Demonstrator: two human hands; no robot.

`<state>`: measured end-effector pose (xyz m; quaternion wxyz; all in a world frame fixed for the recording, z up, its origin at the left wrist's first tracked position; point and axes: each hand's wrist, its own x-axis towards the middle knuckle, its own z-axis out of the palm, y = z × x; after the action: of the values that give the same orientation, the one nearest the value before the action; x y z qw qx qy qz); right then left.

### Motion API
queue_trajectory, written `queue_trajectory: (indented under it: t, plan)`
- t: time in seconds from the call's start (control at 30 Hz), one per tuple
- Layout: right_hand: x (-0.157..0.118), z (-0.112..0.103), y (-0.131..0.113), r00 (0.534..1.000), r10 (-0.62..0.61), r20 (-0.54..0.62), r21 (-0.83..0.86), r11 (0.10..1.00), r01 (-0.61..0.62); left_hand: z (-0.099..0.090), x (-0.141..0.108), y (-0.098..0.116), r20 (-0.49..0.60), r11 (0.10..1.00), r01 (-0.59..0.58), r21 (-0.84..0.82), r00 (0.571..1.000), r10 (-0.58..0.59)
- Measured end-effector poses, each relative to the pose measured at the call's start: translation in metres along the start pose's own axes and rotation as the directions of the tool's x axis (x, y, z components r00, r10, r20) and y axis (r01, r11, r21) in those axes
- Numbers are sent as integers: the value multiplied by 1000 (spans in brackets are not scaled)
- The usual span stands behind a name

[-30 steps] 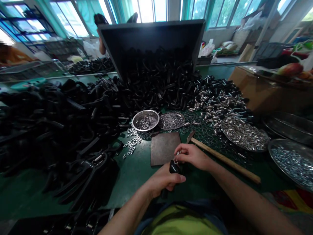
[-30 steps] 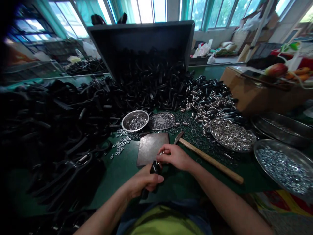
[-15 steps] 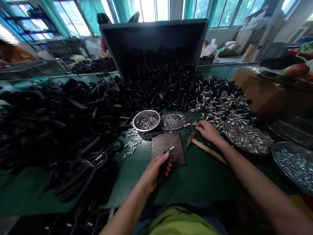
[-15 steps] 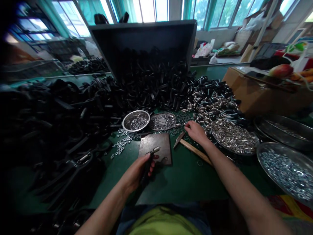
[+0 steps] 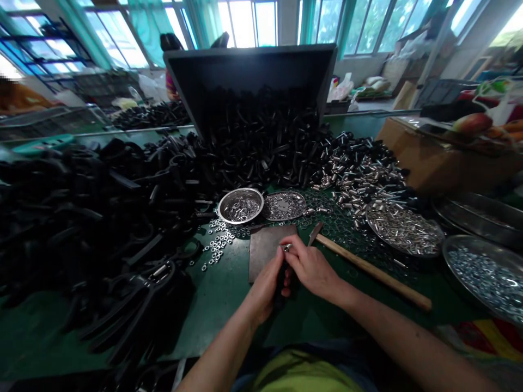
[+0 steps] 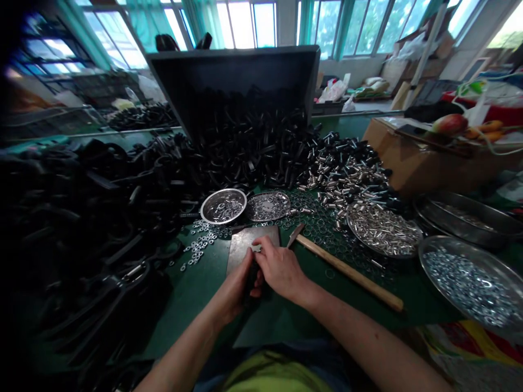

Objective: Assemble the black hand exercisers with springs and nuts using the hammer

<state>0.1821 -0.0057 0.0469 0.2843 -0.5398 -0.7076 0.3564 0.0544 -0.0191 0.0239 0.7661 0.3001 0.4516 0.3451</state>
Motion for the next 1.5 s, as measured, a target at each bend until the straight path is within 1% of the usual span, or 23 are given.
queue_trajectory:
  t: [0.1,0.17,0.2,0.23,0.27,0.3,0.33,0.37,0.4,0.5,0.57,0.67,0.77,0.87,0.93,1.0,1.1,1.2,1.3,1.37,1.43,1.47,1.5]
  plan:
    - [-2,1,7,998,-18,60,148,989,9,-3,-1,-4,-62,978,-94,188,992,108]
    - [-2,3,13,994,-7,111,302,953,-27,-7,-1,-4,-44,952,-117,282,990,134]
    - [0,2,18,987,-5,162,350,935,-53,-9,0,-4,-11,951,-99,292,994,107]
    - [4,-1,23,975,-12,222,351,934,-69,-11,0,-4,29,959,-60,275,998,54]
    - [11,-6,29,963,-17,267,283,957,-61,-13,1,-4,70,971,-2,238,997,-15]
    - [21,-15,35,960,-10,279,155,987,-35,-15,2,-3,99,979,63,191,992,-83]
    - [35,-26,43,969,6,246,-9,1000,-4,-16,3,-2,111,982,123,144,984,-140]
    - [50,-40,51,990,17,142,-231,973,17,-18,4,-2,104,982,163,97,979,-173]
    - [68,-55,60,999,29,14,-347,938,-22,-19,6,-1,79,983,179,50,980,-182]
    - [125,-95,87,974,52,-220,-503,850,-160,-20,11,1,-35,988,139,-69,989,-142]
    - [157,-111,103,949,55,-312,-574,785,-234,-20,16,3,-82,986,97,-139,991,-109]
    - [190,-116,121,925,50,-377,-651,696,-302,-20,23,9,-101,969,50,-240,992,-76]
    - [203,-114,132,920,43,-390,-704,630,-328,-24,29,18,-111,933,64,-355,988,-109]
    - [204,-116,137,922,32,-385,-738,589,-329,-29,32,27,-76,849,106,-518,983,-169]
    - [202,-118,139,930,16,-368,-757,575,-309,-32,33,30,-40,789,114,-603,984,-173]
    - [201,-118,140,938,-1,-346,-770,572,-283,-35,34,30,-7,755,115,-646,988,-156]
    - [202,-115,138,934,-8,-357,-763,579,-287,-36,35,27,21,739,121,-663,989,-143]
    - [200,-114,134,916,-19,-402,-736,602,-310,-37,33,24,11,729,108,-676,991,-137]
    - [180,-110,121,910,-53,-411,-717,635,-287,-40,30,23,-29,735,47,-676,995,-90]
    - [149,-101,102,921,-108,-375,-668,720,-188,-41,30,23,-57,747,15,-665,996,-71]
    - [108,-85,76,924,-223,-311,-474,879,52,-41,30,22,-68,755,5,-656,995,-66]
    - [86,-75,62,926,-260,-272,-359,921,153,-41,29,21,-67,756,4,-655,996,-64]
    - [65,-64,47,924,-302,-234,-264,935,238,-39,29,21,-62,757,6,-653,996,-62]
